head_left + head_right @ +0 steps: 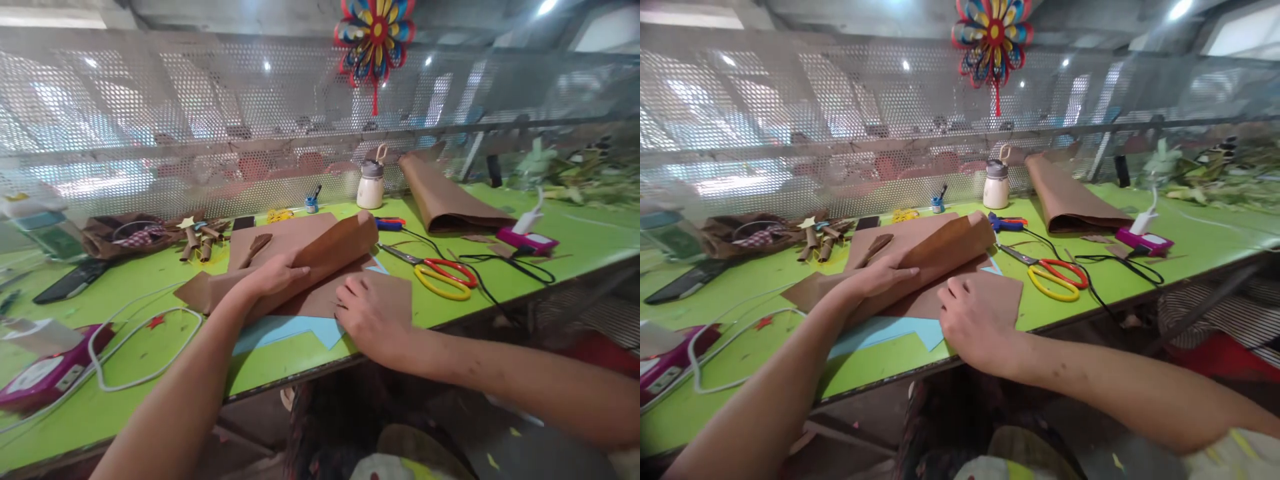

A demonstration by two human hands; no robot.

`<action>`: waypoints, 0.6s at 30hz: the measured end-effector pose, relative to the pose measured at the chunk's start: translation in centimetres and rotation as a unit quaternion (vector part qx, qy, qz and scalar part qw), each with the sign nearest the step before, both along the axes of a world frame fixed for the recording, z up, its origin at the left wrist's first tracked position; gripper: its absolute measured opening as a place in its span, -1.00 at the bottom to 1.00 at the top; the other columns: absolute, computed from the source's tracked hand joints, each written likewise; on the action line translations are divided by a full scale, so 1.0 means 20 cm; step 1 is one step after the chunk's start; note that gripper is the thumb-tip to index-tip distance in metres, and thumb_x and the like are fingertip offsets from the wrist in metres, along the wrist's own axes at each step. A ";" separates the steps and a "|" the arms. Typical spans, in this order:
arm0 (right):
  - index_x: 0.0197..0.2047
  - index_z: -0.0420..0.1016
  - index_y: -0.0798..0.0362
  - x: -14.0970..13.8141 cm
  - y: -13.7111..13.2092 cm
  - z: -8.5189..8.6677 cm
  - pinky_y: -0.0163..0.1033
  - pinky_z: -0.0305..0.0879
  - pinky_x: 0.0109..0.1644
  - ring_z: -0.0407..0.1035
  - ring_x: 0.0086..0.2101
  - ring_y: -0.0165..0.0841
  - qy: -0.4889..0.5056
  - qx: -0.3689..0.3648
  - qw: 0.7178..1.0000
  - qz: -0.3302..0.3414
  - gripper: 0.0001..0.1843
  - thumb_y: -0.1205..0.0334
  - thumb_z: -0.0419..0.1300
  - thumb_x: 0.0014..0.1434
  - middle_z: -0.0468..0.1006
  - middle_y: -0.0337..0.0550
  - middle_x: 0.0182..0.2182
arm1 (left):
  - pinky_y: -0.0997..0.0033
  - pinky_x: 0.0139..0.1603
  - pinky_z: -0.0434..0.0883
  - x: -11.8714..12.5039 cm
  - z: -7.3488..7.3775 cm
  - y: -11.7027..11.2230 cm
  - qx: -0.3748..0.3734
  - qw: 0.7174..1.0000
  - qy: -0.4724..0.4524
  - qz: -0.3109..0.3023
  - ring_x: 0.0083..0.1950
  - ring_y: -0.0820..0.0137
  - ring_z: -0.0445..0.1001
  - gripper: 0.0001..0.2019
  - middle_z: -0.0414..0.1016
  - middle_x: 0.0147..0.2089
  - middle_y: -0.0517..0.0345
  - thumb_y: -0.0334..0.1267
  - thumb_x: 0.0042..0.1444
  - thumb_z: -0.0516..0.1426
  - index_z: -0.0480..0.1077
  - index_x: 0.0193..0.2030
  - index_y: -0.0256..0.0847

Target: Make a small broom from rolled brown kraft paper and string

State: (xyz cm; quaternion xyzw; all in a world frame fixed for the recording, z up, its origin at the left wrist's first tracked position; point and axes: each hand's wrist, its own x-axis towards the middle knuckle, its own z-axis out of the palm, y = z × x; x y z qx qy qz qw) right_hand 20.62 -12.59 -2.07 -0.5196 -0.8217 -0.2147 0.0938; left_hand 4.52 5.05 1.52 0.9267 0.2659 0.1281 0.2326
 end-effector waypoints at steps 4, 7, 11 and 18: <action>-0.44 0.51 0.12 -0.06 0.06 0.07 -0.06 0.09 -0.26 0.15 -0.21 -0.12 -0.060 -0.041 0.997 0.024 -0.90 0.38 0.18 0.06 0.38 0.01 -0.37 | 0.28 0.22 0.20 0.00 0.00 0.00 -0.010 1.000 0.000 -0.006 0.20 0.22 0.30 -0.44 0.29 0.24 0.09 -0.10 0.12 0.01 0.16 0.26 -0.23; -0.49 0.51 0.11 -0.10 0.09 0.08 -0.05 0.08 -0.26 0.17 -0.22 -0.13 -0.085 -0.055 0.994 0.033 -0.93 0.37 0.24 0.00 0.38 -0.01 -0.41 | 0.26 0.21 0.21 0.00 -0.01 0.00 -0.007 1.000 -0.004 -0.004 0.18 0.21 0.31 -0.43 0.31 0.23 0.08 -0.10 0.11 0.02 0.15 0.26 -0.22; -0.49 0.50 0.12 -0.13 0.07 0.07 -0.06 0.08 -0.28 0.18 -0.27 -0.15 -0.095 -0.050 0.993 0.043 -0.94 0.37 0.24 0.00 0.38 -0.03 -0.46 | 0.25 0.20 0.23 0.00 -0.03 0.01 0.004 1.000 0.004 0.003 0.17 0.19 0.32 -0.43 0.30 0.23 0.03 -0.10 0.10 0.02 0.15 0.25 -0.26; -0.51 0.41 0.11 -0.17 -0.15 0.07 -0.12 0.02 -0.36 0.16 -0.37 -0.22 -0.060 -0.032 0.995 0.073 -0.89 0.45 0.17 0.01 0.35 -0.05 -0.48 | 0.29 0.19 0.21 0.01 0.00 -0.03 0.024 0.999 0.036 0.030 0.19 0.16 0.30 -0.43 0.31 0.22 0.03 -0.12 0.09 0.03 0.16 0.24 -0.26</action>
